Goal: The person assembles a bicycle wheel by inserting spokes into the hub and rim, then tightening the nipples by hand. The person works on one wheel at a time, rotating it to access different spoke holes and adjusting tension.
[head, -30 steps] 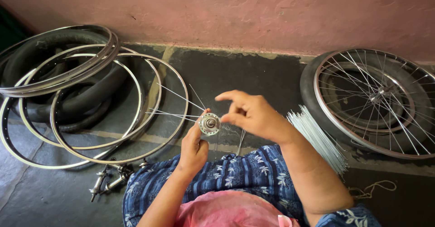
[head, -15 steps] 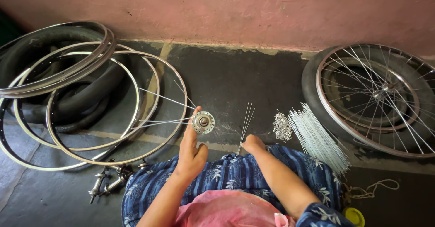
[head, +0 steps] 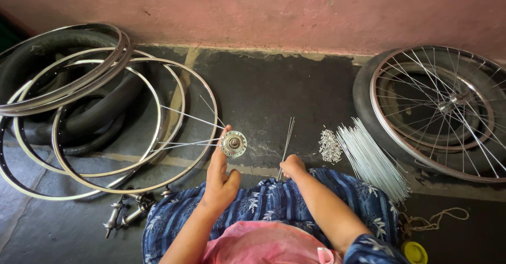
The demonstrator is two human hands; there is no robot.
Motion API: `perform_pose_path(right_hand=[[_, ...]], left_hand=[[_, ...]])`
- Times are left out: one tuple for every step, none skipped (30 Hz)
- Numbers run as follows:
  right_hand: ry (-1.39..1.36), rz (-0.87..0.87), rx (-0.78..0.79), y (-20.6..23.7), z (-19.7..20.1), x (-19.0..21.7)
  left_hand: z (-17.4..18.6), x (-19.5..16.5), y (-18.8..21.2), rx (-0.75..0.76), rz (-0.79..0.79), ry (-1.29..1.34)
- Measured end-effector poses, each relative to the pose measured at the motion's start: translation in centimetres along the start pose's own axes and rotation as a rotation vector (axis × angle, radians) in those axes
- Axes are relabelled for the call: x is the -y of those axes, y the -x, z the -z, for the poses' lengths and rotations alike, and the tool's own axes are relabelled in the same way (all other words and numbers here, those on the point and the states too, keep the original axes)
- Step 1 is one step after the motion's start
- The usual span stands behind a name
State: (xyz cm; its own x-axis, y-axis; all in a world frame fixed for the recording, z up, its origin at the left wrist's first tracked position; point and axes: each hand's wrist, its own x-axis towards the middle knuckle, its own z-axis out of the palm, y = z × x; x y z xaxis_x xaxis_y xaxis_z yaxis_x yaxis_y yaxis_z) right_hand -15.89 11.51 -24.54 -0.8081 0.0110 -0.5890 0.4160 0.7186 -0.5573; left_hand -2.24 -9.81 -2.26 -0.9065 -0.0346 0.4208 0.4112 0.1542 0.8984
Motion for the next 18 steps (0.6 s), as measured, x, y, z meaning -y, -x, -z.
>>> perform_pose_path(right_hand=[[-0.061,-0.025,0.000,0.0,0.1,-0.2],[-0.122,-0.050,-0.001,0.1,0.3,-0.4],[-0.183,-0.072,-0.004,0.2,0.5,-0.5],[-0.306,-0.009,-0.044,0.5,0.7,-0.6],[-0.430,0.055,-0.082,1.0,0.9,-0.9],[-0.553,0.120,-0.119,1.6,1.1,-0.9],[-0.642,0.154,-0.104,2.2,1.4,-1.1],[-0.731,0.188,-0.086,2.9,1.9,-1.8],[-0.818,0.224,-0.066,3.8,2.3,-1.8],[-0.911,0.262,-0.032,5.1,3.0,-1.9],[-1.004,0.301,0.006,6.5,3.9,-1.8],[-1.006,0.330,-0.026,8.0,5.1,-1.5],[-1.007,0.355,-0.057,10.2,6.5,-1.6],[-0.999,0.475,-0.102,12.4,7.9,-1.2],[-0.990,0.593,-0.150,14.8,9.4,-0.7],[-0.920,0.706,-0.235,17.5,10.7,-0.1],[-0.847,0.815,-0.322,20.4,12.0,0.3],[-0.726,0.918,-0.466,23.5,13.4,0.6]], left_hand=[[0.0,-0.1,0.0,-0.002,-0.010,-0.001],[0.0,-0.2,0.0,-0.004,-0.021,-0.001],[0.0,-0.4,0.1,-0.006,-0.035,-0.002],[-0.1,-0.6,0.2,-0.008,-0.038,0.010],[-0.2,-0.8,0.3,-0.009,-0.041,0.021],[-0.3,-1.2,0.5,-0.010,-0.044,0.031],[-0.3,-1.5,0.8,-0.004,-0.058,0.044],[-0.4,-1.9,1.1,0.001,-0.072,0.055],[-0.5,-2.3,1.4,0.005,-0.087,0.066],[-0.5,-2.7,1.8,0.009,-0.088,0.055],[-0.4,-3.1,2.1,0.012,-0.089,0.043],[-0.4,-3.4,2.4,0.013,-0.090,0.031],[-0.5,-3.7,2.6,0.007,-0.107,0.043],[-0.6,-3.9,2.8,0.003,-0.123,0.056],[-0.7,-4.1,2.9,0.000,-0.138,0.072],[-0.8,-4.2,3.1,0.000,-0.155,0.045],[-0.8,-4.4,3.2,0.004,-0.172,0.019],[-1.0,-4.5,3.2,0.009,-0.189,-0.007]])
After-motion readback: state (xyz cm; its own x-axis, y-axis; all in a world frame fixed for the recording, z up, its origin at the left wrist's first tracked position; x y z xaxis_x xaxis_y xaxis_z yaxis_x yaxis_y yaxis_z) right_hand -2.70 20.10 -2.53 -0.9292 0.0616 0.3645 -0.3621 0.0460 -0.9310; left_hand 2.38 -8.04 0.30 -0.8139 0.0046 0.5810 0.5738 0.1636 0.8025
